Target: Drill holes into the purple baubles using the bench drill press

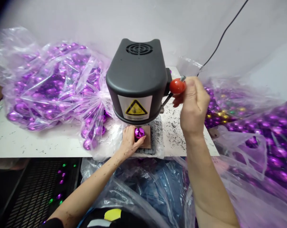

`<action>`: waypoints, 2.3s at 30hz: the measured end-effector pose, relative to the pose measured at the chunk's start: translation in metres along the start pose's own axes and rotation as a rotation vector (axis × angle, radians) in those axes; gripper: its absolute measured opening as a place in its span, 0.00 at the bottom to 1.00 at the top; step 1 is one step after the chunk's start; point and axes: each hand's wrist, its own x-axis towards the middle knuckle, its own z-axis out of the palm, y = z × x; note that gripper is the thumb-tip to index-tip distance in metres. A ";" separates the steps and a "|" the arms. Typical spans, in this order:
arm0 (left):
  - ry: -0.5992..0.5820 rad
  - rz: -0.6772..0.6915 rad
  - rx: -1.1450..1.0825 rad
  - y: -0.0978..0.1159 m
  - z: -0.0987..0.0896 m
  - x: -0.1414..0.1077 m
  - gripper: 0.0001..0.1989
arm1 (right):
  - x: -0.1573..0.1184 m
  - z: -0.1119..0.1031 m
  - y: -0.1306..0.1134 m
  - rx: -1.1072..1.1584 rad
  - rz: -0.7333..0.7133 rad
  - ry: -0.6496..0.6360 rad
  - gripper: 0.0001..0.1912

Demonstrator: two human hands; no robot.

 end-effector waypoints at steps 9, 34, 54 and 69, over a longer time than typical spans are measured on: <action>-0.015 -0.026 -0.033 0.001 -0.003 0.001 0.16 | 0.005 0.007 -0.029 -0.404 -0.212 -0.012 0.18; 0.016 -0.006 -0.036 0.000 0.000 -0.001 0.19 | -0.098 0.005 -0.010 -0.408 -0.318 0.160 0.04; -0.002 -0.031 0.001 0.001 0.001 0.000 0.18 | -0.114 0.018 0.023 -0.255 -0.417 0.272 0.10; 0.021 -0.005 -0.014 -0.002 0.002 -0.001 0.18 | -0.120 0.017 0.043 -0.322 -0.473 0.217 0.07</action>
